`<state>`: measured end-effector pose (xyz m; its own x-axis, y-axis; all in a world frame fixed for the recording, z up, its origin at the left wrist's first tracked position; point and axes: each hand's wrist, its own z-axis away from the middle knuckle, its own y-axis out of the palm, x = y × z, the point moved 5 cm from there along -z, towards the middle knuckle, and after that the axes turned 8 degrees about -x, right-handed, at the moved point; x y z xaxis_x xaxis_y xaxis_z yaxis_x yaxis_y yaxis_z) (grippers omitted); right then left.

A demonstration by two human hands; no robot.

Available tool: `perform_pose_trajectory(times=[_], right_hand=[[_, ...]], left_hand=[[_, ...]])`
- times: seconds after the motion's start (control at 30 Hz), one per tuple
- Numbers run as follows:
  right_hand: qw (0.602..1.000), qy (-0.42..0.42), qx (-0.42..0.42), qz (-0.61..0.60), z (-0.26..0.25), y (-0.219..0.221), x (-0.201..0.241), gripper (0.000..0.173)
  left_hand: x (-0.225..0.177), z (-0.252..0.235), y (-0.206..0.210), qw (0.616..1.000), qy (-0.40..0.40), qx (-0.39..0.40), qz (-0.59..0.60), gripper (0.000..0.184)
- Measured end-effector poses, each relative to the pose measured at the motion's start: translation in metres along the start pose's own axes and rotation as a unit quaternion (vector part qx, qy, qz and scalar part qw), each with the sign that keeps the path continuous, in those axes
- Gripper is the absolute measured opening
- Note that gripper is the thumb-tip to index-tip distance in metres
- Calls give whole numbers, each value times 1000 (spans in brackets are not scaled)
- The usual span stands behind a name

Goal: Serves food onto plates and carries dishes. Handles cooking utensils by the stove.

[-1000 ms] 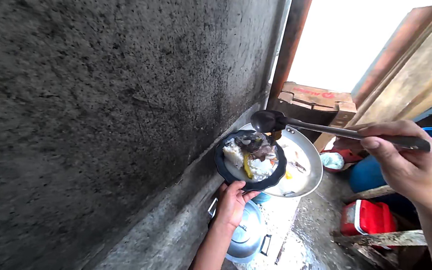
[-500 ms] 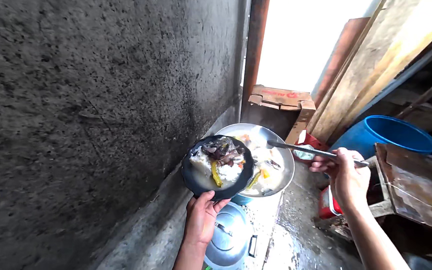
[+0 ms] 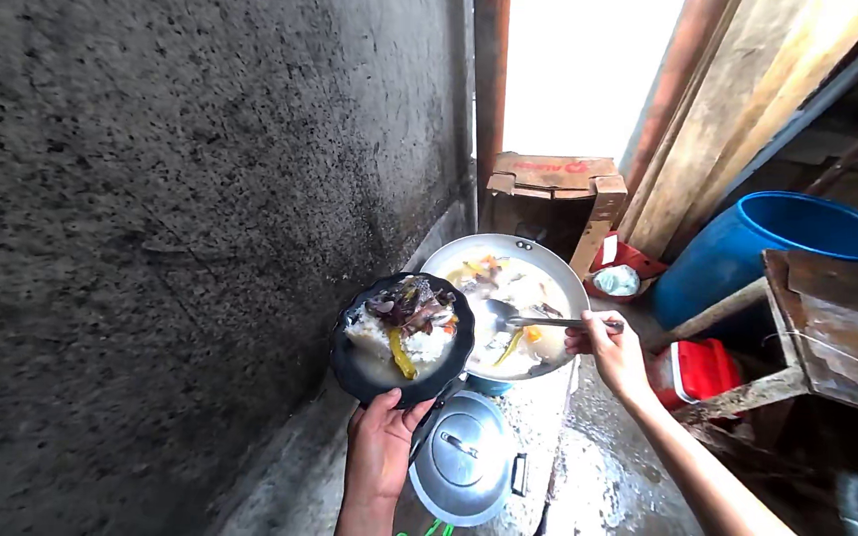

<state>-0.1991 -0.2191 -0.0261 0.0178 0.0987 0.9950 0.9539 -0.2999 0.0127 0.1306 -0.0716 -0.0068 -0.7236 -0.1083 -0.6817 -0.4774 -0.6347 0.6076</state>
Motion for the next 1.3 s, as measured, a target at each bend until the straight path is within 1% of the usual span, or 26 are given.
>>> perform_pose_trajectory(times=[0.17, 0.37, 0.47, 0.67, 0.8, 0.9, 1.0, 1.13, 1.3], right_hand=[[1000, -12, 4, 10, -3, 6, -1, 18], [997, 65, -24, -28, -14, 5, -2, 24], [996, 73, -25, -39, -18, -3, 5, 26], [999, 29, -18, 2, -26, -20, 31, 27], [999, 22, -31, 26, -26, -42, 39, 28], [998, 22, -25, 44, -25, -59, 42, 28], [995, 20, -26, 93, -23, -70, 52, 28], [986, -10, -6, 167, -18, -70, 66, 27], [986, -33, 4, 166, -8, -57, 62, 23]], left_hand=[[3, 0, -6, 1000, -8, -1, 12, 23], [8, -1, -8, 1000, -19, -2, 16, 23], [10, -2, -11, 1000, -22, -2, 17, 24], [12, -4, -11, 1000, -25, -5, 16, 23], [11, -5, -12, 1000, -23, -4, 13, 23], [10, -6, -12, 1000, -21, -4, 11, 24], [9, -7, -12, 1000, -19, -6, 4, 24], [9, -8, -9, 1000, -18, -7, -3, 24], [10, -10, -7, 1000, -16, 0, -5, 23]])
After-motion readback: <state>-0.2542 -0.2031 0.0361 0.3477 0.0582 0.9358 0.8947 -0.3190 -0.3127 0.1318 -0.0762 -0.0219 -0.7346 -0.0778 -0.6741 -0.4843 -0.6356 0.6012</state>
